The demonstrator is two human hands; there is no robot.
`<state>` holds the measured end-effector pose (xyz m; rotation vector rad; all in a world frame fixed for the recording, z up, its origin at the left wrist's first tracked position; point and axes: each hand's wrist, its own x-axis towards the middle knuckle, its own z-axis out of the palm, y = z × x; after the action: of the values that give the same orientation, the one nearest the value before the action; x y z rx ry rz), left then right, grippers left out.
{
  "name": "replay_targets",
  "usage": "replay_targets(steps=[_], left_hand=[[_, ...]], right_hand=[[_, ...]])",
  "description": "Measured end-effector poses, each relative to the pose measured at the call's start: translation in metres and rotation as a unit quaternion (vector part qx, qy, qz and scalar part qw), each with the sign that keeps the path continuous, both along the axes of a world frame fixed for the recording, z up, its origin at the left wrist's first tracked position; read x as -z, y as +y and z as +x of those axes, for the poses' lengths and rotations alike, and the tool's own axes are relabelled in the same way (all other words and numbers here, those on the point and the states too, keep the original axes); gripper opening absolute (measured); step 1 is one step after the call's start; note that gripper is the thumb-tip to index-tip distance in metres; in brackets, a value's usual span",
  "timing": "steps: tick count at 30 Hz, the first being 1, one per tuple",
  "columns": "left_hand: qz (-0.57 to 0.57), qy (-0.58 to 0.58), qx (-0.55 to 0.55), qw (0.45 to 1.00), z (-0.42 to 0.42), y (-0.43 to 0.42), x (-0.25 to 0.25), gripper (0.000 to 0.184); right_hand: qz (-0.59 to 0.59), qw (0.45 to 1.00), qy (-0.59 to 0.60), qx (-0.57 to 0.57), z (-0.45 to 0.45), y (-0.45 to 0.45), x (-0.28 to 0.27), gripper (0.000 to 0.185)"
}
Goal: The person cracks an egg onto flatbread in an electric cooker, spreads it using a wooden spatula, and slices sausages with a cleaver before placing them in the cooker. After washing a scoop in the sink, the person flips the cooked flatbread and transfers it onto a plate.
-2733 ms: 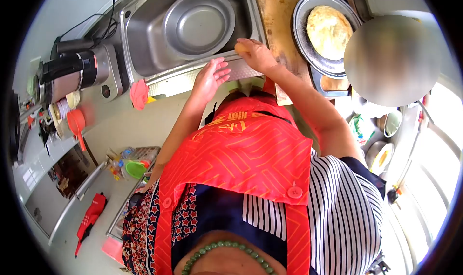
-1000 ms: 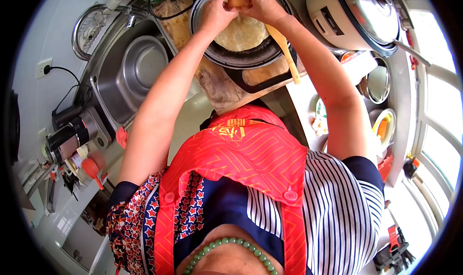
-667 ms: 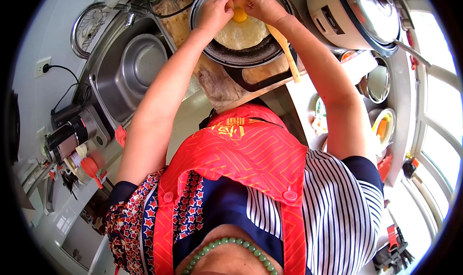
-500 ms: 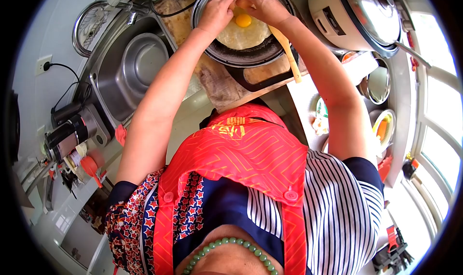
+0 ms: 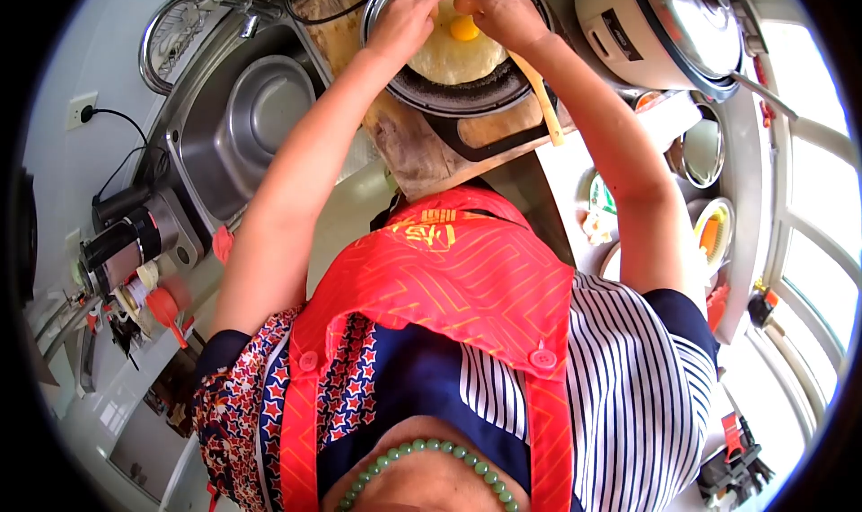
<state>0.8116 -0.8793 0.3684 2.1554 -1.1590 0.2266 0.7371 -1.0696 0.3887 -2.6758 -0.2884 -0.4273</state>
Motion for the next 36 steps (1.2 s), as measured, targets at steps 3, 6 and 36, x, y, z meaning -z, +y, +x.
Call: replay_targets(steps=[3,6,36], left_hand=[[-0.022,0.013,-0.008,1.0,0.001,0.003,-0.003,0.032],[-0.083,0.02,-0.054,0.995,0.006,0.015,0.0,0.03],[-0.205,0.466,-0.215,0.833,-0.07,0.276,0.059,0.042]], right_hand=[[-0.039,0.998,-0.008,0.049,0.002,0.004,-0.007,0.042],[0.012,0.997,-0.027,0.07,-0.005,0.012,-0.007,0.044],[0.398,0.836,0.375,0.051,-0.002,0.304,0.05,0.048]])
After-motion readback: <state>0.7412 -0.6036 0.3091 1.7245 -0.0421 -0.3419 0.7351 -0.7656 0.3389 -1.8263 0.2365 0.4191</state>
